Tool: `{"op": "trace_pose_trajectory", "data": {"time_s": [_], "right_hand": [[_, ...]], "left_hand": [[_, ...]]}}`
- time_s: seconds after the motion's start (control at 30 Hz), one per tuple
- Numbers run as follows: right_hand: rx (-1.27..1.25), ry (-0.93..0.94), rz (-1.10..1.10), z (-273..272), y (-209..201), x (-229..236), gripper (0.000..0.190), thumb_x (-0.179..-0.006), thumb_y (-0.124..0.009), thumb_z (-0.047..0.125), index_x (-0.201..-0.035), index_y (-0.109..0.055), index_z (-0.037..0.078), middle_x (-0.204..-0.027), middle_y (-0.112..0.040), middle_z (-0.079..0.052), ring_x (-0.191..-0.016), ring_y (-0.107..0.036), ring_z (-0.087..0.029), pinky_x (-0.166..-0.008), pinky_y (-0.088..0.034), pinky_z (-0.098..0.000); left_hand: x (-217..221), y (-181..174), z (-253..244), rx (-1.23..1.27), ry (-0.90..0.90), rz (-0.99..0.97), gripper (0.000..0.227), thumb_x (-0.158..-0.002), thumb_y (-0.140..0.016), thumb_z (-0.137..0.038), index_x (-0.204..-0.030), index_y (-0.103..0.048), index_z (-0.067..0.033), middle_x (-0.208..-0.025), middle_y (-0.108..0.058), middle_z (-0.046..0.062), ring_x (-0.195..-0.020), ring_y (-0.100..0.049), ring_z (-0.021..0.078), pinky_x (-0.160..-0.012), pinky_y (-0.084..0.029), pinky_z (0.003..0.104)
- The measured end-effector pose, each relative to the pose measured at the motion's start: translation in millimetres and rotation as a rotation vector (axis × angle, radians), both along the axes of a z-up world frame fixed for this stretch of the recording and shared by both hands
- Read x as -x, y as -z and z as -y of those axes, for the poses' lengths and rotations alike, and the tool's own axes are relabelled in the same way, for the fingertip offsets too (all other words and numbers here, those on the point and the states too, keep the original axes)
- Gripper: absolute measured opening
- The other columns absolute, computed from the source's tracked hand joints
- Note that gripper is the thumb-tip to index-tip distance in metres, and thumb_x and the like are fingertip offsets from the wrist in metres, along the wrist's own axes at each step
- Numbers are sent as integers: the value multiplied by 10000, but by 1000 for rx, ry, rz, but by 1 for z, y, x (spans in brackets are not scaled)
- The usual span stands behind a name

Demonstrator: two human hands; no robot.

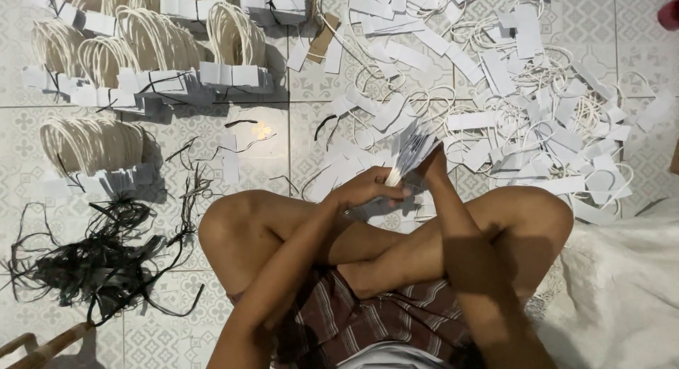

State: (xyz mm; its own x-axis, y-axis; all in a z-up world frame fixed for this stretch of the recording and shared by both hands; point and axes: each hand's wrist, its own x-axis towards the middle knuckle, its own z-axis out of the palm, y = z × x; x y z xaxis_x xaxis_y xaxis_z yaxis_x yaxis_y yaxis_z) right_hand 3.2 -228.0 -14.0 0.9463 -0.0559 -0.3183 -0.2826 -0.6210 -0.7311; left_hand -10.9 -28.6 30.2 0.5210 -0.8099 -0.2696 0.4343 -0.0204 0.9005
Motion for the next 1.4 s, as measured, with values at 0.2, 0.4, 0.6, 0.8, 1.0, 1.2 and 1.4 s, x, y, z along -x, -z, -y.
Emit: {"op": "trace_pose_trajectory", "data": {"time_s": [0.2,0.4,0.6,0.8,1.0,1.2,1.4], "right_hand": [[1,-27,16,4,-3,0,204,-940,-667,158,-863,-729,-20,-768,-700,-258,-825,-696,-488,-736,-544,-543],[1,-74,40,0,-6,-2,195,-945,-674,160,-870,-731,-10,-777,-700,-254,-830,-691,-492,-745,-539,-547],[13,-114,52,7,-9,10,185,-949,-682,163,-876,-733,0,-785,-701,-251,-835,-687,-497,-753,-535,-550],[5,-143,69,2,-11,14,176,-954,-690,165,-883,-735,10,-794,-702,-248,-841,-682,-501,-761,-530,-554],[-146,-45,-33,-7,-27,23,131,-838,-691,126,-775,-745,24,-673,-680,-229,-696,-687,-399,-730,-581,-455],[-52,-225,-1,-12,-28,25,86,-848,-660,57,-801,-732,46,-744,-724,-209,-850,-710,-469,-787,-560,-509],[75,-226,12,-12,2,13,86,-822,-637,21,-798,-713,-13,-751,-684,-285,-851,-682,-536,-809,-555,-557]], "left_hand": [[-2,6,5,-54,58,39,172,-864,-790,-260,-847,-733,-98,-760,-737,74,-782,-670,165,-867,-485,313],[-6,33,-3,-60,55,4,292,-874,-742,-216,-1139,-726,-92,-1116,-747,90,-1048,-640,227,-946,-498,406],[-26,51,-12,-25,-86,-90,657,-861,-478,84,-1503,-397,-29,-1245,-627,182,-1191,-581,282,-929,-520,332],[-32,66,-15,42,-258,-349,767,-984,-433,-758,-1581,-334,-287,-1545,-419,265,-1366,-472,380,-1123,-408,460],[-31,-14,-16,15,-189,-579,1016,-820,-433,-896,-1617,-303,-280,-1526,-474,219,-1364,-516,386,-1112,-428,480],[-32,9,-36,-404,5,-289,916,-899,-701,-624,-1611,-176,-386,-1669,-231,208,-1467,-351,405,-1124,-420,481],[-19,-56,-2,-188,-72,-271,1189,-765,-901,-298,-1645,-116,-147,-1611,-337,232,-1425,-376,372,-1094,-466,458]]}}
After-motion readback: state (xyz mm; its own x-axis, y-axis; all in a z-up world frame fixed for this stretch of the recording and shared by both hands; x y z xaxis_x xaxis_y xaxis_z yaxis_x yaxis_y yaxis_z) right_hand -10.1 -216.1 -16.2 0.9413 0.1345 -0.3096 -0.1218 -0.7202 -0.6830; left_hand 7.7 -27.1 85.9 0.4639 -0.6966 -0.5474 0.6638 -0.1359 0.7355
